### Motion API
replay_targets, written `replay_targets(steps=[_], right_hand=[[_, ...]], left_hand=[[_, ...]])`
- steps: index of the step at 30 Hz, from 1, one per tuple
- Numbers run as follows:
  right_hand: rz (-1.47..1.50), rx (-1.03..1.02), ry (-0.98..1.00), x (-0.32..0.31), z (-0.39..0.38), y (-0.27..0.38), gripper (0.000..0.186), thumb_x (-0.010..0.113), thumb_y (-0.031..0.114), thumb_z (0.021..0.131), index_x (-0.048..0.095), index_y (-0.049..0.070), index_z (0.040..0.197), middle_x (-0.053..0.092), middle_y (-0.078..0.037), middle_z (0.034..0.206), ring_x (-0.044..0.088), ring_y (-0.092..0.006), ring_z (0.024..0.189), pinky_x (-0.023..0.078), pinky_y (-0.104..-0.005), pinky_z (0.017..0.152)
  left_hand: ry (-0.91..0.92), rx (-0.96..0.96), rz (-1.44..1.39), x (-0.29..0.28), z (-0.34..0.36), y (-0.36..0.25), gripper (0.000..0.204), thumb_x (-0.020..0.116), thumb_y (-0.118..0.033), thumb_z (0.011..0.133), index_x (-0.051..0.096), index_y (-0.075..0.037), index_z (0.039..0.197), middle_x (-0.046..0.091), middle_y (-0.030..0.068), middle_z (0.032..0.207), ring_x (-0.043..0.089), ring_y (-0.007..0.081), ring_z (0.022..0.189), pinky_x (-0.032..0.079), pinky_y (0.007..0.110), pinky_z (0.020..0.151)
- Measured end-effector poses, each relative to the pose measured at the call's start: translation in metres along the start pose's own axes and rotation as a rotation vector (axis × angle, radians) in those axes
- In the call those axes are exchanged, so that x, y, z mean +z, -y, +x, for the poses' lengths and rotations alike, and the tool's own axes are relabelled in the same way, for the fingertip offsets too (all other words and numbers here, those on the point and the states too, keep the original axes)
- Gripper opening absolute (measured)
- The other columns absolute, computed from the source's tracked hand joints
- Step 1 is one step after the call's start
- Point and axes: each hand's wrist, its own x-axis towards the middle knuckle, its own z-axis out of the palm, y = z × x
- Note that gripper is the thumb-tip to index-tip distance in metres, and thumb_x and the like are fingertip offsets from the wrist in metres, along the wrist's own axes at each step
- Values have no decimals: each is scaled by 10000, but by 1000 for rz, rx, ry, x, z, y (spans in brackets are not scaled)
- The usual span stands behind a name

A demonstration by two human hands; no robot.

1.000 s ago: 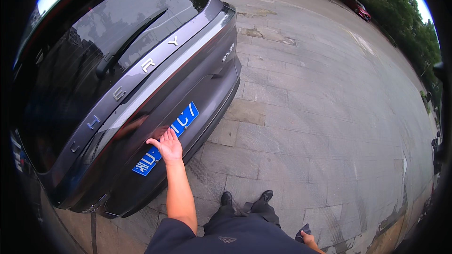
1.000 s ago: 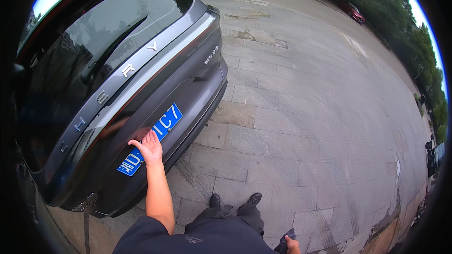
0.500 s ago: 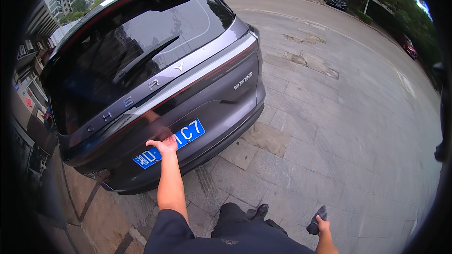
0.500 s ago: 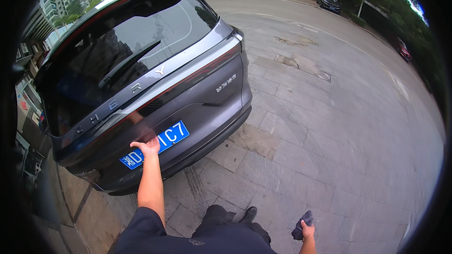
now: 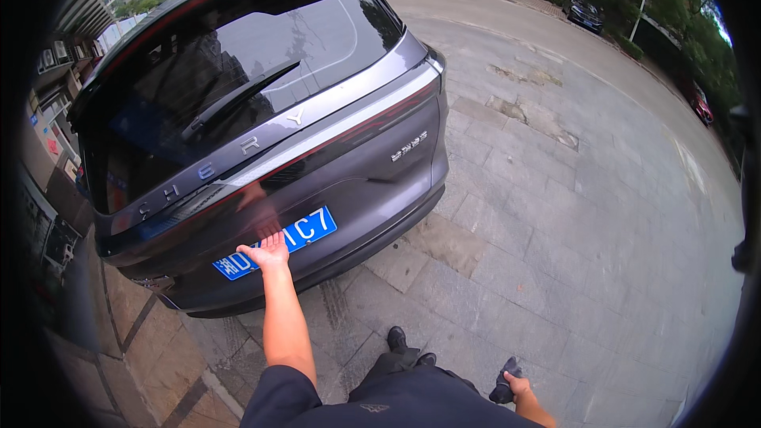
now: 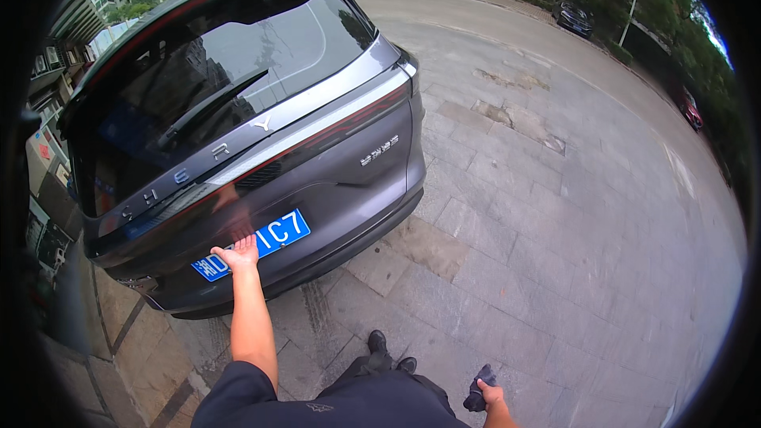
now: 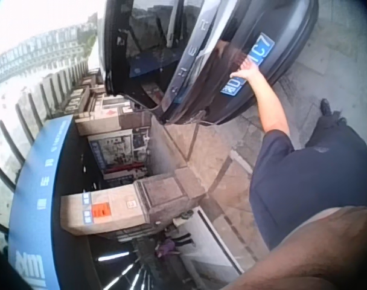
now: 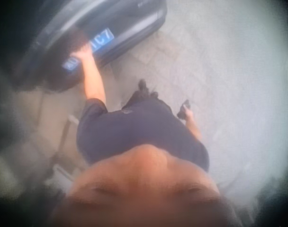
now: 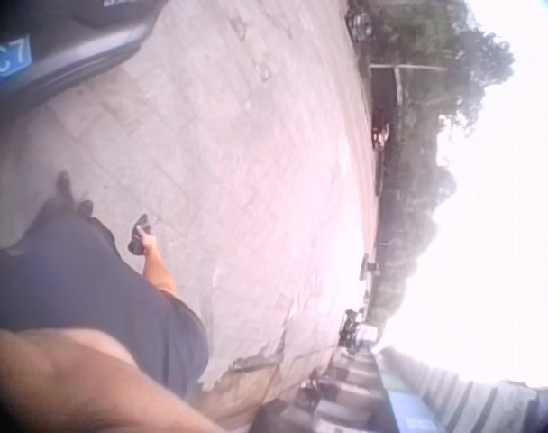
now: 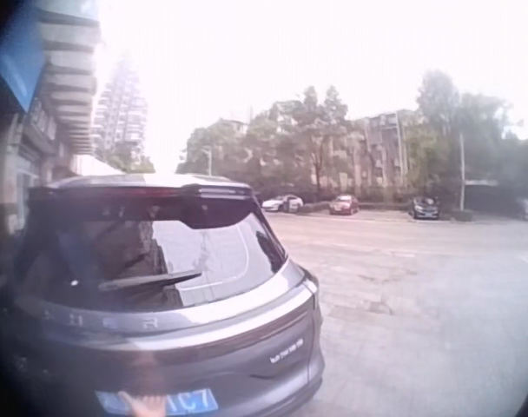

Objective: The person wipes the interior of a dark gray SUV using a gray cloth. They clean the driver's seat, door sill, door panel, and door frame, then move to the rear passenger door to wipe the frame and interior surfaces. The trunk is opened briefly, and the person continues wiping the rear door area before finishing.

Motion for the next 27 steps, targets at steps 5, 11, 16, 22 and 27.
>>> replay_targets(steps=[5,11,16,22,27], right_hand=[[70,-97,35,9,22,31,503,793,147,813,551,-93,1183,678,-199,1034,703,-333,821,592,-466,696],[135,-120,23,10,43,59,454,785,139,818,574,-60,1167,689,-173,997,703,-313,762,593,-462,670],[113,-111,-16,25,62,66,407,733,179,869,588,-78,1150,689,-198,958,707,-347,795,595,-503,699],[-472,-89,-4,104,126,113,602,773,359,815,588,-86,1176,690,-204,1018,689,-335,905,567,-517,761],[-643,-305,147,221,165,198,669,682,472,882,545,-75,1243,652,-199,1104,650,-300,1022,546,-466,811]], left_hand=[[-55,-6,19,18,1,1,975,373,-856,807,546,-29,1294,585,120,1321,552,310,1240,432,448,1071],[-205,47,90,30,0,8,901,330,-858,827,598,-120,1269,635,77,1236,586,293,1168,481,452,984],[-136,79,75,22,5,11,901,354,-838,838,549,-106,1325,576,90,1329,557,299,1218,455,452,1031],[8,70,66,8,15,8,927,406,-789,855,428,-42,1403,449,126,1445,449,306,1325,339,443,1134],[86,69,111,1,20,7,970,501,-737,849,345,31,1421,410,143,1430,398,276,1340,291,400,1160]])
